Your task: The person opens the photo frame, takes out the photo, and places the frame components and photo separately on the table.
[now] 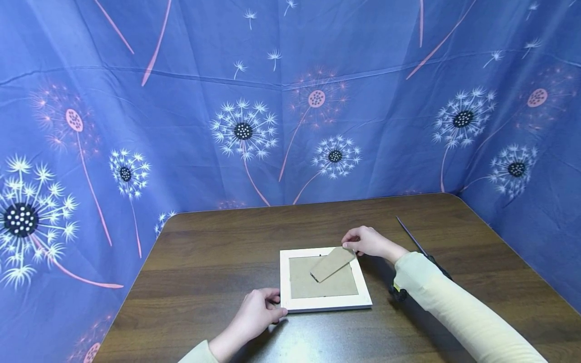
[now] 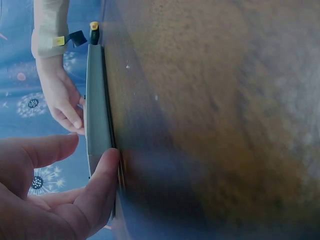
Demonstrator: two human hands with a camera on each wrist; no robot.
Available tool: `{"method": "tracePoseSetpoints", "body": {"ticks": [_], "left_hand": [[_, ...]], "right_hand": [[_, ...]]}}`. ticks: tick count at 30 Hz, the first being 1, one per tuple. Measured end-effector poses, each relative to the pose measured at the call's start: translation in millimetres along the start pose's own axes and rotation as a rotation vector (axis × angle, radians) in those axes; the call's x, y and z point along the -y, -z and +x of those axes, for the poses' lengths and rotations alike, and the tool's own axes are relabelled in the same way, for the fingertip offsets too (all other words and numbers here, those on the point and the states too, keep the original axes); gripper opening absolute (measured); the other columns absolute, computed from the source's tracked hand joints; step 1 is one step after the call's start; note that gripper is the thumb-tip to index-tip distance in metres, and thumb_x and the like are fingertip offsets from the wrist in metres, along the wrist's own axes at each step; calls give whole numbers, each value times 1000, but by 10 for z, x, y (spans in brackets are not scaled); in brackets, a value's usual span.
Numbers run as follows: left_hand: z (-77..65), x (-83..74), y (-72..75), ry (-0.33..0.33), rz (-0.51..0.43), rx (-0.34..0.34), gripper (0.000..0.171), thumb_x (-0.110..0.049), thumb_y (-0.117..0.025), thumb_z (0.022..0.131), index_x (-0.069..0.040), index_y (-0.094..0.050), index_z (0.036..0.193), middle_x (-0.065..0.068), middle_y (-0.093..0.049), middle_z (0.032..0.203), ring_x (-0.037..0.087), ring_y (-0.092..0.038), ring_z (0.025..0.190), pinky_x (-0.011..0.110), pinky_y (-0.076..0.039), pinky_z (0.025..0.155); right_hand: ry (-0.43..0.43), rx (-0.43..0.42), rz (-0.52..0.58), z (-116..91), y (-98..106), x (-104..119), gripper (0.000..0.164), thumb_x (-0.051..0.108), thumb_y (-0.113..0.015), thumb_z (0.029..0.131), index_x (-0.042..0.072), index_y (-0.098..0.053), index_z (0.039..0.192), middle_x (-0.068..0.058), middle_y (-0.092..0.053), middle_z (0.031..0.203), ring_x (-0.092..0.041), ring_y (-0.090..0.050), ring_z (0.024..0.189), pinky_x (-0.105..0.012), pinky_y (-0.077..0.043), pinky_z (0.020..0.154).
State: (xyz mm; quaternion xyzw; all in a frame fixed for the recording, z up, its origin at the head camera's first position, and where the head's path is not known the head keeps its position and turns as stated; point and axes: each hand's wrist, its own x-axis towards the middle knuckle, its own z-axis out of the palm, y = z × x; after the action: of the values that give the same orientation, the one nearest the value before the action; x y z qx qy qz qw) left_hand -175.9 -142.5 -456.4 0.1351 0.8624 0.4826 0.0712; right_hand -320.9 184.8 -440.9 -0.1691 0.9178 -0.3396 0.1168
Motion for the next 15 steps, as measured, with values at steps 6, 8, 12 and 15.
{"method": "tracePoseSetpoints", "body": {"ticks": [6,8,12,15], "left_hand": [[20,14,-13,-9,10,-6,44,-4,-75,73,13,-61,111,12,-68,89,7,-64,62,18,-52,52],[23,14,-17,-8,3,-3,43,-2,-74,73,13,-61,111,12,-68,88,7,-63,61,18,-52,51],[27,18,-28,-7,-14,2,41,1,-73,74,13,-60,110,11,-67,87,7,-63,59,19,-52,49],[31,27,-34,-8,-22,2,40,1,-72,74,14,-59,110,11,-66,86,6,-63,58,19,-52,49]], "right_hand": [[3,-15,-15,-6,-14,12,9,11,-64,89,6,-70,94,-2,-68,81,-14,-61,63,-30,-56,55],[1,-17,-14,-11,-20,23,8,10,-64,89,6,-69,93,-2,-68,81,-13,-61,63,-29,-56,55],[-4,-18,-1,-13,-32,24,7,9,-64,88,6,-69,91,-3,-68,81,-13,-61,65,-29,-57,56],[-15,-15,14,-12,-42,13,7,9,-65,88,6,-69,91,-4,-68,82,-12,-61,67,-30,-57,57]]}}
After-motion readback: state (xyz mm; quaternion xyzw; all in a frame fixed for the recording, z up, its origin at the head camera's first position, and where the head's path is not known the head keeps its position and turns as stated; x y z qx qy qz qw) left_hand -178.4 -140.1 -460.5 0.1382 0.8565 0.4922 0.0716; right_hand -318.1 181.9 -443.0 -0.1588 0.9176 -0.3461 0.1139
